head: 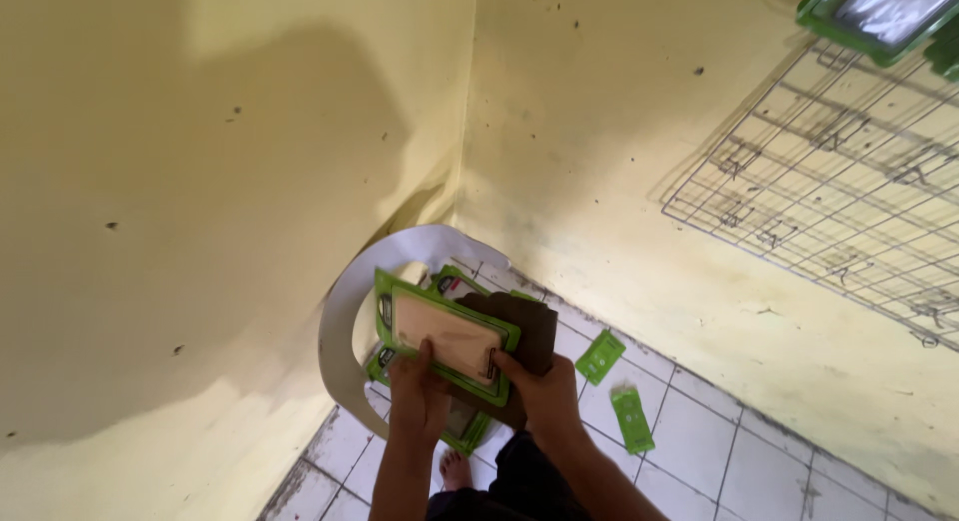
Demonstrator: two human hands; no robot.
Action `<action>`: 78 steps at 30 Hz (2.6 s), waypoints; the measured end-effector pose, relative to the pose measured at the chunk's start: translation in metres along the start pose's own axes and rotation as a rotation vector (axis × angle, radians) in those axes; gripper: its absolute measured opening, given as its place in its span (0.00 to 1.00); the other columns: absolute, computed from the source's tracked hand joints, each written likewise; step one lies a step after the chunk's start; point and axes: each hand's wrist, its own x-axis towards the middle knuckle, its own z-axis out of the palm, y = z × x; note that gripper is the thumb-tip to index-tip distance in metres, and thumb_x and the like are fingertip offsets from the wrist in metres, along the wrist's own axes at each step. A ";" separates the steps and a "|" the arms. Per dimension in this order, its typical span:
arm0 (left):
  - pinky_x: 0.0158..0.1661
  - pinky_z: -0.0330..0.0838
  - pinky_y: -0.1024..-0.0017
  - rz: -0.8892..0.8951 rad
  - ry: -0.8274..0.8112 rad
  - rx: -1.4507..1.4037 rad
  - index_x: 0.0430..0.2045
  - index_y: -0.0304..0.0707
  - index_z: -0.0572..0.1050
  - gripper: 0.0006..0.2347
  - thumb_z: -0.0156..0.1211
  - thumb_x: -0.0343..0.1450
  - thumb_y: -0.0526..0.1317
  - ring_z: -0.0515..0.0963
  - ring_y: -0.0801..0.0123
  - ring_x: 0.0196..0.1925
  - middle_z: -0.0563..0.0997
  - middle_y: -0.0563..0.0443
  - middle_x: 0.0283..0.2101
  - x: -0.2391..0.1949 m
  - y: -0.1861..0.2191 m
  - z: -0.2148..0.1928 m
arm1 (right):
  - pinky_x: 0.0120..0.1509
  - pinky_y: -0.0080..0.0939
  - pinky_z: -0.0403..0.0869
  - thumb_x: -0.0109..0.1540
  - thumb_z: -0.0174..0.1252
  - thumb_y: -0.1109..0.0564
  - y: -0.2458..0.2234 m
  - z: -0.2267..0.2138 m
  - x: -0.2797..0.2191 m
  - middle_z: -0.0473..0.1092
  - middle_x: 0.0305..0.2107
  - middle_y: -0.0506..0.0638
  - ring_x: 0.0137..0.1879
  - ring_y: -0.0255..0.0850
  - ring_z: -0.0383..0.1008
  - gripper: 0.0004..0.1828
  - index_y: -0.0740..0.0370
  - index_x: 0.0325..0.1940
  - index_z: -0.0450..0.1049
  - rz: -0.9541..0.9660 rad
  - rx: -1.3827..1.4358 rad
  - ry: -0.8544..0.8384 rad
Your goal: The person repeatedly wipes the plastic packaging of phone cases with a cloth, then hangs them on a wall grid. The person picks up each case from a chair, wipes it, and places it on the display rack.
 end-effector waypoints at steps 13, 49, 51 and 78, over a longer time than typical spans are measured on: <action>0.50 0.76 0.65 -0.031 0.689 0.619 0.55 0.25 0.72 0.19 0.61 0.71 0.36 0.79 0.62 0.52 0.81 0.45 0.52 -0.036 0.017 -0.140 | 0.53 0.50 0.78 0.60 0.64 0.54 0.263 0.003 0.225 0.79 0.43 0.59 0.49 0.52 0.81 0.21 0.70 0.53 0.78 0.252 -0.317 -0.161; 0.26 0.69 0.70 -0.608 -0.706 1.382 0.41 0.31 0.80 0.11 0.68 0.69 0.39 0.72 0.70 0.25 0.78 0.46 0.27 -0.071 -0.333 0.054 | 0.42 0.38 0.78 0.62 0.61 0.61 0.238 -0.330 -0.047 0.80 0.36 0.53 0.39 0.36 0.78 0.13 0.69 0.50 0.76 0.038 0.237 0.521; 0.29 0.75 0.71 -0.627 -0.839 1.413 0.41 0.30 0.79 0.11 0.67 0.70 0.39 0.79 0.71 0.28 0.81 0.47 0.30 -0.096 -0.363 0.074 | 0.43 0.37 0.78 0.63 0.60 0.61 0.255 -0.366 -0.075 0.79 0.35 0.53 0.39 0.35 0.79 0.12 0.69 0.50 0.77 0.055 0.274 0.601; 0.42 0.78 0.56 0.291 -1.199 1.404 0.66 0.52 0.64 0.26 0.60 0.71 0.32 0.81 0.48 0.47 0.76 0.43 0.51 -0.133 -0.626 0.461 | 0.47 0.45 0.76 0.60 0.62 0.67 0.019 -0.736 -0.025 0.67 0.51 0.59 0.46 0.48 0.75 0.36 0.55 0.72 0.63 -0.653 -0.496 0.861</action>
